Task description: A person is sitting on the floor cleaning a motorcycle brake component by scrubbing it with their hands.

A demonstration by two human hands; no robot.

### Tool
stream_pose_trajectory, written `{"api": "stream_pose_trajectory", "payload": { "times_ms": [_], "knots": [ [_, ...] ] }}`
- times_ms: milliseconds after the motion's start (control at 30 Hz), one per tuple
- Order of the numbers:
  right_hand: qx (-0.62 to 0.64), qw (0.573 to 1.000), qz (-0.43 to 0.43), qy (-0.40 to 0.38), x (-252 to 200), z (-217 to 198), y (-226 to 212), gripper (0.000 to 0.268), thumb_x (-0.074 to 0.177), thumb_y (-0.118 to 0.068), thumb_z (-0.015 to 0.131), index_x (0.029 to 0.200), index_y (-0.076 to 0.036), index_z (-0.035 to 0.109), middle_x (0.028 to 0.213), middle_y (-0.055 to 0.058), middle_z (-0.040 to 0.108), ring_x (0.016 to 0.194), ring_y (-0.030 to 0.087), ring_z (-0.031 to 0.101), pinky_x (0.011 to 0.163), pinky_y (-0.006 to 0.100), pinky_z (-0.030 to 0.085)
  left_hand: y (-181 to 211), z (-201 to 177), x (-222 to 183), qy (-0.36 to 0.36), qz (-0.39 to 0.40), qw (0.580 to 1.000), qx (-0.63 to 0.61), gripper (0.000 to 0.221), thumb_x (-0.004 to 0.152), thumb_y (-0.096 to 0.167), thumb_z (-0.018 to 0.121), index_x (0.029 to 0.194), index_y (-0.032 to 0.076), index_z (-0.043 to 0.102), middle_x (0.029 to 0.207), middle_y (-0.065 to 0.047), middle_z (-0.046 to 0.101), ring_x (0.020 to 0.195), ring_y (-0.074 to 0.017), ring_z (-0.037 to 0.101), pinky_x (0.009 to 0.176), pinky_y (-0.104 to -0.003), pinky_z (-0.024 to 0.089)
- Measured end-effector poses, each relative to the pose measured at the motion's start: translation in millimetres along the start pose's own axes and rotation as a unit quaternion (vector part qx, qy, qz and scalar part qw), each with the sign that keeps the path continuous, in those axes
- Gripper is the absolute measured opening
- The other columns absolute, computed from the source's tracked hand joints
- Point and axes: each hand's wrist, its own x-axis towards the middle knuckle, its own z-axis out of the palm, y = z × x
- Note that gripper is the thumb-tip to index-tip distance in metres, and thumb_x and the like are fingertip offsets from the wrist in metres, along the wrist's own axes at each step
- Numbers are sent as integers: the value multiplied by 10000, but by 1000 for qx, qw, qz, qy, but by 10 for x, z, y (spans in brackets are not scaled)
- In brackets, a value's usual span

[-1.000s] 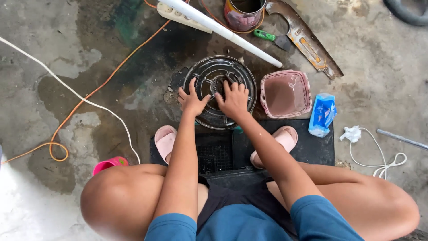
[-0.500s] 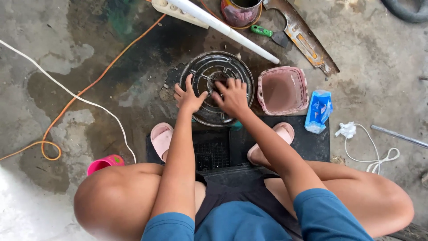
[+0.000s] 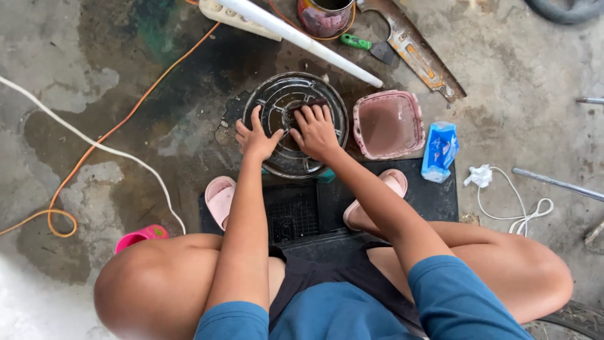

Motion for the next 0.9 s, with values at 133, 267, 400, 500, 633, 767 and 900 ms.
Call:
{"api": "stream_pose_trajectory", "payload": {
  "times_ms": [133, 267, 400, 500, 633, 767, 900],
  "knots": [
    [-28, 999, 33, 27, -134, 257, -98, 646, 902, -530, 659, 1312, -31, 662, 1332, 238, 585, 1294, 471, 489, 1064, 622, 369, -29, 23, 24, -2, -1, 1000, 8, 874, 998, 553, 626, 1624, 411, 32, 1624, -267, -6, 1470, -523, 180, 1071, -730, 345],
    [-10, 1000, 3, 3, -129, 24, 68, 590, 946, -514, 613, 1341, -79, 669, 1417, 154, 629, 1412, 362, 478, 1182, 666, 187, -36, 28, 56, 0, -4, 1000, 15, 896, 971, 574, 640, 1614, 427, 35, 1626, -261, 1, 1470, -524, 181, 1068, -735, 349],
    [10, 995, -8, -101, -176, -109, -106, 642, 1083, -524, 398, 1459, -32, 566, 1530, 187, 538, 1491, 348, 390, 1237, 625, 108, 0, -4, 19, -9, -18, 1000, 17, 892, 970, 578, 631, 1613, 432, 30, 1632, -244, -4, 1479, -502, 177, 1081, -712, 349],
    [-10, 998, 40, -57, -150, 28, 134, 553, 997, -511, 515, 1401, -149, 625, 1483, 52, 610, 1460, 256, 446, 1198, 708, 104, 18, -17, -24, -10, -14, 1000, 10, 888, 975, 585, 622, 1617, 423, 31, 1625, -248, 6, 1472, -505, 184, 1072, -710, 350],
    [1, 997, 46, -65, -232, 111, -90, 652, 999, -597, 479, 1406, -105, 610, 1501, 113, 583, 1457, 299, 436, 1201, 686, 129, 27, -29, -29, -9, -9, 1000, 5, 878, 985, 573, 619, 1622, 416, 35, 1630, -254, 4, 1477, -507, 176, 1080, -711, 334],
    [6, 993, 65, -100, -166, 5, -54, 637, 1020, -609, 441, 1451, -164, 591, 1506, 70, 587, 1465, 264, 439, 1199, 713, 90, 49, -61, -55, -8, -10, 1000, 14, 888, 983, 578, 613, 1624, 411, 22, 1634, -259, 13, 1479, -504, 193, 1083, -694, 355],
    [3, 983, 70, -171, -209, -169, -317, 787, 1015, -680, 358, 1522, -94, 498, 1568, 147, 505, 1488, 322, 399, 1222, 677, 112, 55, -62, -82, -6, -9, 1000, 6, 869, 995, 572, 603, 1624, 405, 26, 1632, -267, 13, 1481, -514, 183, 1081, -695, 352]
  ]
}}
